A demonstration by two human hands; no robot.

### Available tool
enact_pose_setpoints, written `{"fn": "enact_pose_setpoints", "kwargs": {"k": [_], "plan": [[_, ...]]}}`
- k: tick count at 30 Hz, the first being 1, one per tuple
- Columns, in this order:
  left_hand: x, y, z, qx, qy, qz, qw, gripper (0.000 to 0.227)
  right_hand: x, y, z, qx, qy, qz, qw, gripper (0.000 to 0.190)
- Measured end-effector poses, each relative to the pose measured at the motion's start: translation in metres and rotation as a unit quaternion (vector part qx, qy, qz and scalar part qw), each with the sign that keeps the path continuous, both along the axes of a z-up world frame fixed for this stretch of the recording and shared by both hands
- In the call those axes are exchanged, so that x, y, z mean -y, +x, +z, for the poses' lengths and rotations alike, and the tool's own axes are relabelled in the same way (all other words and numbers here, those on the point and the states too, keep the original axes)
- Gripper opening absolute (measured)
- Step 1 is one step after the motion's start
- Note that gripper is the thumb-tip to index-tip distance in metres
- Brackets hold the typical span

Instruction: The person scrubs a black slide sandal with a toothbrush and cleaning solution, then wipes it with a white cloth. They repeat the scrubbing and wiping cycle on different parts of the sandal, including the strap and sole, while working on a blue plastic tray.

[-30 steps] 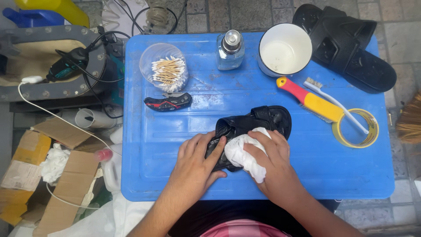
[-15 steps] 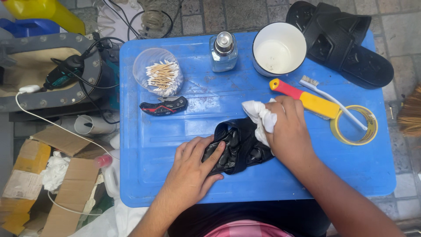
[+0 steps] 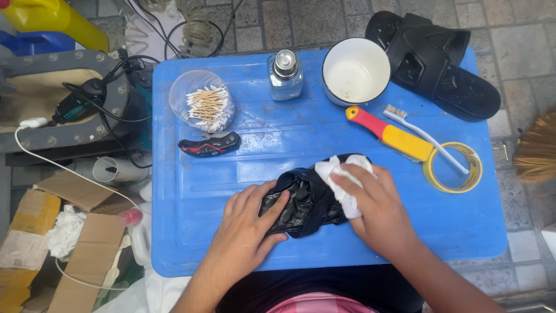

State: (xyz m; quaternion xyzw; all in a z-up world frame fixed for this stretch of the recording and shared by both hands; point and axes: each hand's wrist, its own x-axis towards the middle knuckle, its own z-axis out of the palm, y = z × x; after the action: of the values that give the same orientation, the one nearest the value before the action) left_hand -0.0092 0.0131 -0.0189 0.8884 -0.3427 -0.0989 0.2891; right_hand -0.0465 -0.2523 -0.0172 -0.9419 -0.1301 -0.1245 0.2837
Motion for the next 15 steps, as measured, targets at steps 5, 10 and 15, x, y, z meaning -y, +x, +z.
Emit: {"fn": "enact_pose_setpoints", "kwargs": {"k": [5,10,15], "plan": [[0.001,-0.001,0.001,-0.006,0.010,-0.002,1.000,0.081,0.017,-0.017,-0.015,-0.006,0.078,0.119,0.990,0.043],[0.002,0.000,0.002,-0.005,0.005,-0.001,1.000,0.082,0.032,-0.010,-0.002,-0.006,0.158,0.106,0.982,0.041],[0.004,-0.001,0.003,-0.004,0.004,0.005,1.000,0.082,-0.006,0.001,-0.002,0.026,0.056,0.022,0.998,0.054]]}}
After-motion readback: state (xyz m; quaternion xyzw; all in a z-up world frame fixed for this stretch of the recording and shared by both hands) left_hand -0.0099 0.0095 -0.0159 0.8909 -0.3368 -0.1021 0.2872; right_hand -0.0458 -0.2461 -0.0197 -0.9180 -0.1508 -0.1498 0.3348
